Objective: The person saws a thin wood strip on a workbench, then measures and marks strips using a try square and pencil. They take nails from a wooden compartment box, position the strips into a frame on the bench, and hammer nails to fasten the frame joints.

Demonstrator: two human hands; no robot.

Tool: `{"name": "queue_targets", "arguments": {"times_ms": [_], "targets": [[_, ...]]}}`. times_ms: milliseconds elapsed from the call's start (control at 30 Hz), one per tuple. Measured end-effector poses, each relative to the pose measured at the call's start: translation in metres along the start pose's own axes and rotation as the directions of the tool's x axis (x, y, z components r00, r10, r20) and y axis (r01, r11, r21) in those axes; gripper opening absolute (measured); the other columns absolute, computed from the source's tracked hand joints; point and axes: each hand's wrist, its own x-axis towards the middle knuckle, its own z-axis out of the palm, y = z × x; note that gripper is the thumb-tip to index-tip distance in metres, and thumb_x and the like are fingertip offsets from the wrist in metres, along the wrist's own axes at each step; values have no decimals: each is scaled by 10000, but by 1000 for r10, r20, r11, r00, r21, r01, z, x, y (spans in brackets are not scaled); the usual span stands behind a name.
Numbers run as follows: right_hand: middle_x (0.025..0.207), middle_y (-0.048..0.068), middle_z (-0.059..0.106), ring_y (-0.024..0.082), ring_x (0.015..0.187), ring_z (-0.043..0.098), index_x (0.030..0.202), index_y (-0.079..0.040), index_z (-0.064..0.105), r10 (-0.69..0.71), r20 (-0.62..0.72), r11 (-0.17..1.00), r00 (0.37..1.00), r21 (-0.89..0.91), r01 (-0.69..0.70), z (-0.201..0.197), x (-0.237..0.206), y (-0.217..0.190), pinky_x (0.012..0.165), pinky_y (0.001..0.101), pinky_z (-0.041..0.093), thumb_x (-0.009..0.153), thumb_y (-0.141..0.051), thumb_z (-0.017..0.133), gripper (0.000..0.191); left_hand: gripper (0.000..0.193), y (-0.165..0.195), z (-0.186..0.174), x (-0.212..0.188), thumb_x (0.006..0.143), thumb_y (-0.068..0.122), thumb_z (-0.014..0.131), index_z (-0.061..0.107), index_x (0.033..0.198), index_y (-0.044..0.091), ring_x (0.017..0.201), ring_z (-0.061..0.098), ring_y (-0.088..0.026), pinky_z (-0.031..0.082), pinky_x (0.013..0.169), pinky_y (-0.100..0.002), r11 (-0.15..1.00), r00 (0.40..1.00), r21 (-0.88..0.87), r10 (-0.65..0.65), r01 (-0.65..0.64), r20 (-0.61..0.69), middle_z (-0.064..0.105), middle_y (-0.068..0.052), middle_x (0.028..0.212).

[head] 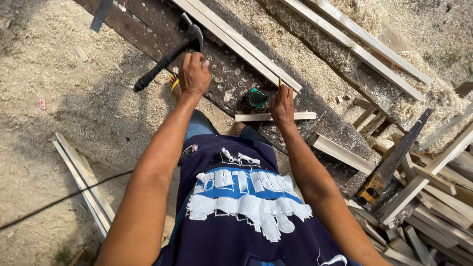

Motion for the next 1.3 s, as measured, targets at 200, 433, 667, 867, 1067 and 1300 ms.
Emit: {"name": "queue_targets", "arguments": {"times_ms": [200,433,667,867,1067,1300], "targets": [[1156,216,503,437,978,572,1337,-81,509,53,-9,998,999,21,-52,58,55,-81,781,538,500,954,2,604,403,527,-69,-46,104,923,213,811,504,1330,82,1175,525,-393,452,917,-549,987,986,141,-48,70,-158,486,-150,1304],[1325,263,432,484,1089,561,1422,-85,463,94,-16,995,995,-36,-95,140,153,-186,820,521,521,838,33,661,628,793,-166,-118,211,746,258,852,410,1341,-21,1169,471,-447,405,903,-585,902,967,366,-165,227,-194,454,-233,1306],[1396,215,527,445,1270,574,1402,-105,513,253,115,954,961,-193,-228,159,206,-180,1048,501,507,1015,31,557,412,431,-200,-116,235,900,165,738,497,1222,10,1178,507,-405,451,979,-543,902,969,405,-215,148,125,496,-183,1251],[1345,213,533,443,1180,588,1401,-89,521,223,69,962,972,-177,-208,153,194,-170,977,497,515,871,78,540,555,355,-198,-109,231,843,92,691,483,1119,12,1001,587,-387,497,836,-514,934,943,286,-275,215,186,550,-210,1115],[1372,192,522,438,1163,583,1424,-98,515,307,107,930,946,-247,-274,131,179,-154,951,510,509,909,93,527,549,328,-177,-102,200,954,87,621,378,1174,90,841,684,-381,531,664,-497,984,954,15,-174,175,244,617,-197,983],[1346,189,531,434,1160,590,1387,-98,529,329,99,920,939,-257,-295,105,158,-121,962,490,512,863,111,572,566,486,-142,-100,172,892,227,751,380,1187,122,797,691,-470,494,663,-580,989,963,-54,-124,140,238,692,-232,873]]}}
